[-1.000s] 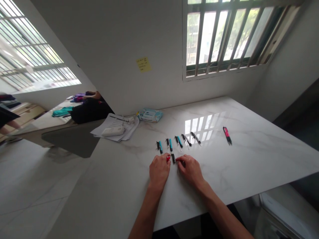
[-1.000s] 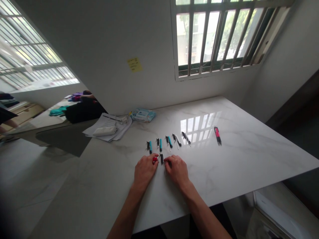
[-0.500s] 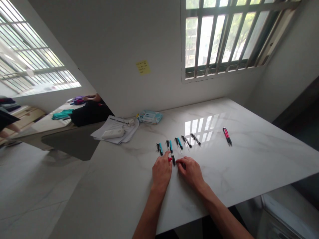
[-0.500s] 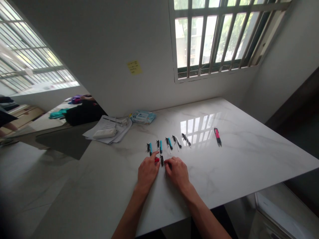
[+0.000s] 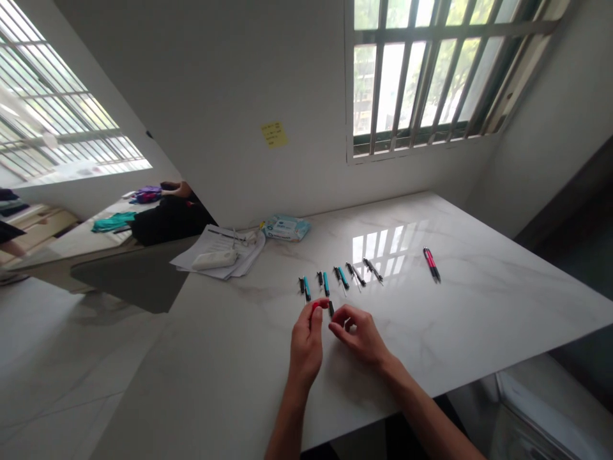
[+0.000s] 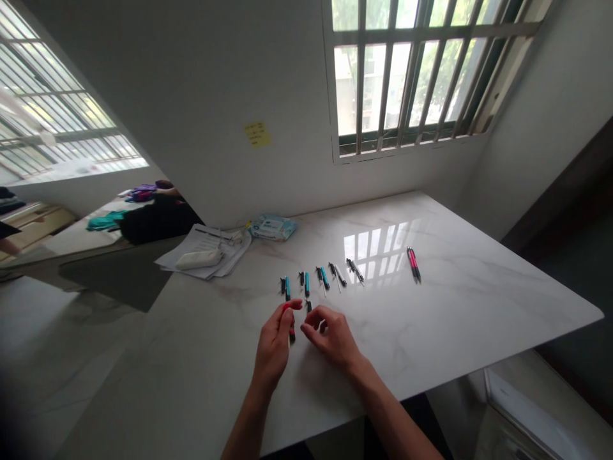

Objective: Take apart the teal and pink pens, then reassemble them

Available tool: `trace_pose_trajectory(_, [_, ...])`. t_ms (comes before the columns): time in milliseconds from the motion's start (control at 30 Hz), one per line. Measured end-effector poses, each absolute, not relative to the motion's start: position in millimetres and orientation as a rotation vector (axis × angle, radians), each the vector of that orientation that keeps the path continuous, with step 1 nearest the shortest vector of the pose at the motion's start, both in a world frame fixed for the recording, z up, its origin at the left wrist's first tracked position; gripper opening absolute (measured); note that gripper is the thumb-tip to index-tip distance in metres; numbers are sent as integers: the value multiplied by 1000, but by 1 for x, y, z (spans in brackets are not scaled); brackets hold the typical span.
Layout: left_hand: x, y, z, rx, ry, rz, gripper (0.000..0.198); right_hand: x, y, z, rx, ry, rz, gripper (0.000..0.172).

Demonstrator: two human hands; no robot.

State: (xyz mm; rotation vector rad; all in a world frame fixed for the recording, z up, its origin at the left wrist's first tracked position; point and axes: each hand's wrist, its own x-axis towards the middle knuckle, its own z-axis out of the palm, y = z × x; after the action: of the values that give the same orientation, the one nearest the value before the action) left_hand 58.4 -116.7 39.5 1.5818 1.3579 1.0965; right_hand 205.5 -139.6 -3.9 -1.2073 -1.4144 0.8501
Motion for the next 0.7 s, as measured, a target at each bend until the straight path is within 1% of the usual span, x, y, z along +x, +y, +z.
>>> trace_pose_trajectory(133, [57,-137,29,1282,1177,1145,46,188,-161,5,-1029,-1330,1011,12])
trace_pose_trajectory(233, [60,-150,23,1077,1083,1161,49,179,-176,8,-1027,-1265,1010,7])
trace_pose_trajectory(300, [61,-155,23,1009,1079,1147,50,178,-184,11,-1046,-1249,999,7])
trace_pose_trajectory(433, [57,-158,27,1035,1161,1251,44,187,-192,17,-1107,-1191,1015,6])
trace_pose_trajectory(567, [53,-159,24,1006,1139,1286,32,198,-193,19,-1137,-1128,1049,12])
trace_pose_trajectory(633, [54,-163,19,931,1137,1269,32,200,-192,17,-1150,-1064,1047,16])
trace_pose_trajectory(700, [55,-169,13,841,1134,1227,38,202,-190,15,-1161,-982,1033,19])
